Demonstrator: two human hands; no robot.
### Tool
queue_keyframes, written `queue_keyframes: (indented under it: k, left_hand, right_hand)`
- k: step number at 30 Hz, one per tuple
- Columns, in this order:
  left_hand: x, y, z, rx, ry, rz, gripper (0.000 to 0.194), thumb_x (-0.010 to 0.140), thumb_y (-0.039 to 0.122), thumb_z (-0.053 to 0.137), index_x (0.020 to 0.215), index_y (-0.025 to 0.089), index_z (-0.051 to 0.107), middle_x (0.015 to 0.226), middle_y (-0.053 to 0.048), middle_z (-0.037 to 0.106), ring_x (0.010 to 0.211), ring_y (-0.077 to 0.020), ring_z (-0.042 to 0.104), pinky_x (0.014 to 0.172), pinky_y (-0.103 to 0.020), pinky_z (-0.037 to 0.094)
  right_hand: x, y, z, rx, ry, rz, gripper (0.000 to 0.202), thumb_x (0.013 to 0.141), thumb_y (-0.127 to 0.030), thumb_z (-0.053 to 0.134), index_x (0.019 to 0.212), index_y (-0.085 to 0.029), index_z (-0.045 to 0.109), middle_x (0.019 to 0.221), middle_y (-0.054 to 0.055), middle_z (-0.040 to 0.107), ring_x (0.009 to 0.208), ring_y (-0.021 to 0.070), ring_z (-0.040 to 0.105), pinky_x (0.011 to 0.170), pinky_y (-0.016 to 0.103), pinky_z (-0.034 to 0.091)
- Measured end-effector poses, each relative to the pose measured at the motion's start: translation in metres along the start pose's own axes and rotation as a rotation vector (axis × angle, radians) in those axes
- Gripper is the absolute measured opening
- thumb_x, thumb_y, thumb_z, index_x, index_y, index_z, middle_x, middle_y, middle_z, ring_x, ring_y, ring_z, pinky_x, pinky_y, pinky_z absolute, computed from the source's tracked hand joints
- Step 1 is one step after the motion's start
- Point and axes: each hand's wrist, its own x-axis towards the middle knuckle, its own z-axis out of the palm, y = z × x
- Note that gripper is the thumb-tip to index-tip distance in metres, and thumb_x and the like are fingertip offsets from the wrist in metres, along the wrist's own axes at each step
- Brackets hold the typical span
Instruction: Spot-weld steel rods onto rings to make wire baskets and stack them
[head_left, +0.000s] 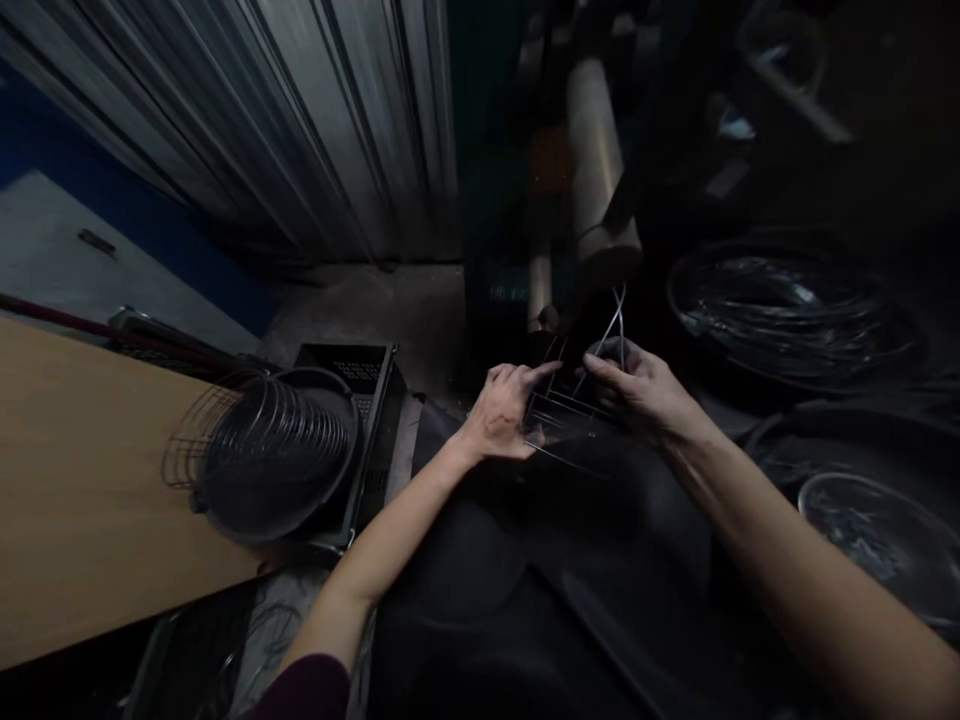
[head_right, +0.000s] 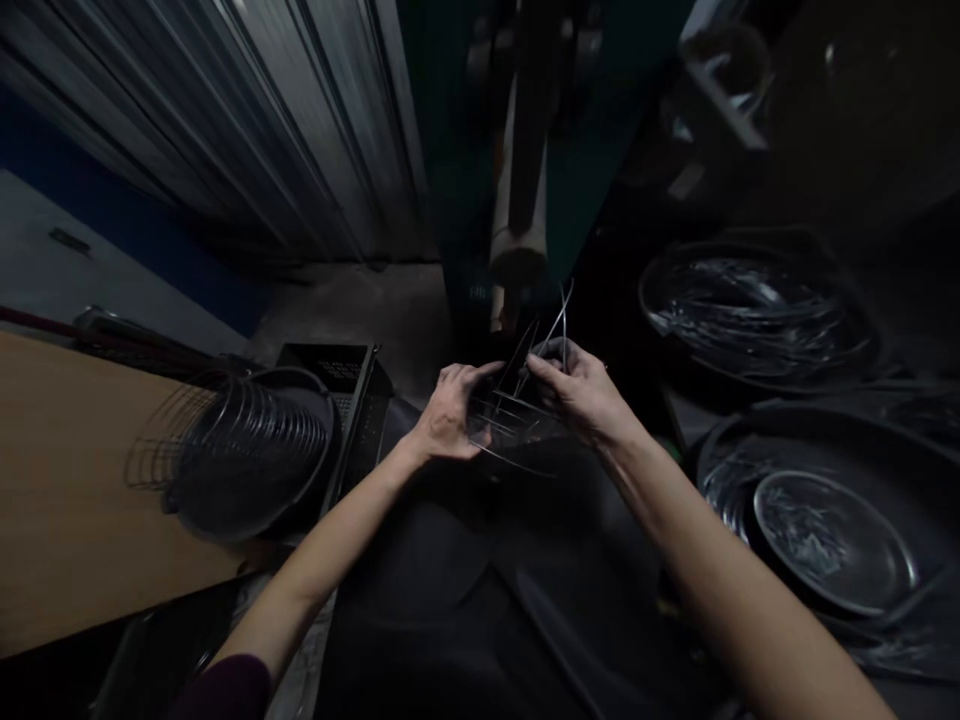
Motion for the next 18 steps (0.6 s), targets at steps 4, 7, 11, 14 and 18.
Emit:
queue_keyframes:
  k: [4,7,11,14,18]
  left_hand:
    - [0.016,-0.015,-0.005,-0.072,0.172,0.044,0.061,0.058,0.026,0.056,0.116,0.018,0.04,0.104,-0.01,0.058,0.094,-0.0272,0.055,0.09,-0.046,0.041]
    - [0.022,-0.022,-0.007,-0.084,0.246,0.063,0.054,0.058,0.023,0.056,0.11,0.018,0.041,0.103,-0.01,0.058,0.094,-0.0266,0.056,0.087,-0.045,0.042]
    - [0.027,-0.026,-0.005,-0.113,0.26,0.045,0.052,0.057,0.025,0.057,0.107,0.019,0.043,0.101,-0.009,0.058,0.094,-0.0272,0.056,0.087,-0.045,0.042]
    - [0.032,-0.03,-0.003,-0.135,0.278,0.043,0.052,0.057,0.024,0.057,0.107,0.018,0.044,0.099,-0.009,0.057,0.094,-0.027,0.056,0.09,-0.045,0.041]
    - [0.039,-0.036,-0.003,-0.136,0.292,0.025,0.052,0.057,0.023,0.058,0.107,0.017,0.044,0.099,-0.009,0.057,0.096,-0.0273,0.055,0.089,-0.044,0.041]
  right_hand:
    - [0.024,-0.018,0.004,0.083,-0.023,-0.003,0.052,0.051,-0.046,0.086,0.077,-0.019,0.05,0.057,-0.006,0.048,0.039,0.0016,0.026,0.035,0.016,0.02]
    - [0.033,-0.021,0.007,0.102,-0.071,0.064,0.051,0.051,-0.044,0.087,0.079,-0.019,0.051,0.049,-0.009,0.039,0.037,0.0015,0.024,0.034,0.015,0.017]
    - [0.04,-0.02,0.006,0.132,-0.058,0.086,0.055,0.046,-0.041,0.09,0.078,-0.019,0.051,0.049,-0.01,0.038,0.036,0.0007,0.025,0.033,0.014,0.017]
    - [0.047,-0.021,0.004,0.135,-0.016,0.077,0.057,0.042,-0.039,0.091,0.074,-0.019,0.048,0.048,-0.011,0.037,0.037,-0.0001,0.025,0.033,0.012,0.018]
    - [0.058,-0.025,0.005,0.1,-0.025,0.058,0.054,0.044,-0.036,0.089,0.071,-0.02,0.045,0.048,-0.01,0.037,0.037,0.001,0.027,0.032,0.012,0.02]
